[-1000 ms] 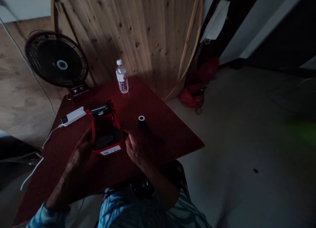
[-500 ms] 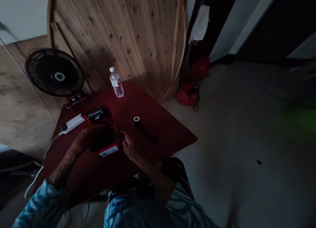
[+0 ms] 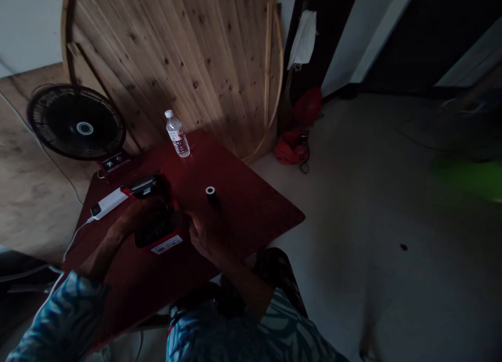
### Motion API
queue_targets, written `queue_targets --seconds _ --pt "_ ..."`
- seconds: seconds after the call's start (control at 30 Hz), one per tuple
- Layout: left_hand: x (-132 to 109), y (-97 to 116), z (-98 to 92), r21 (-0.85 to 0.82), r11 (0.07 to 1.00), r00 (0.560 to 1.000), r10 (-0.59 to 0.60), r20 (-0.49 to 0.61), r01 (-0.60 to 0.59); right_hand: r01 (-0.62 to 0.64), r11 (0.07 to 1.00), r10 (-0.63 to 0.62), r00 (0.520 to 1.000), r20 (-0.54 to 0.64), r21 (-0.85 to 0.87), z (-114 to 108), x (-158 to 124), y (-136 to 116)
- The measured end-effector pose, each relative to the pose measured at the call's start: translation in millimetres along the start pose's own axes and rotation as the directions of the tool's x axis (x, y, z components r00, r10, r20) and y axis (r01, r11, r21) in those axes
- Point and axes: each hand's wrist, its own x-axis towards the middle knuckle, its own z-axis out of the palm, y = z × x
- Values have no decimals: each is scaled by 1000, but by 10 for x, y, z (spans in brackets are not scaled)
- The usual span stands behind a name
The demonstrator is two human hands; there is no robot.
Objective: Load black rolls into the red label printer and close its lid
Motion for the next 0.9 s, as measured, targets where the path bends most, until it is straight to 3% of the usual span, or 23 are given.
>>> queue_targets --seconds 0.1,0.23,0.3,0.4,0.47,0.6,0.73,0.9 --pt "-128 125 -70 -12 1000 989 -17 -144 15 -19 1000 20 1000 17 -22 -2 -12 20" --pt "-171 428 -131 -132 988 966 49 -253 -84 -26 999 28 999 39 -44 -21 -38 6" --pt "-37 587 -112 -153 981 955 68 -289 -117 -6 999 8 999 46 -44 -51 -31 -36" --pt "352 761 -20 -67 995 940 41 -340 -68 13 1000 -12 999 49 -5 -100 6 -121" --pt "653 819 79 71 996 956 -26 -292 49 -6 1000 4 998 68 30 -121 30 -160" --pt "1052 798 322 173 980 984 -65 -168 94 -50 998 47 996 77 32 -116 40 -147" --pt "1095 680 460 233 971 995 -42 -86 61 -48 999 48 997 61 -10 -81 45 -102" --pt "1020 651 400 275 961 995 -9 -98 36 -58 998 58 996 61 -9 -52 42 -94"
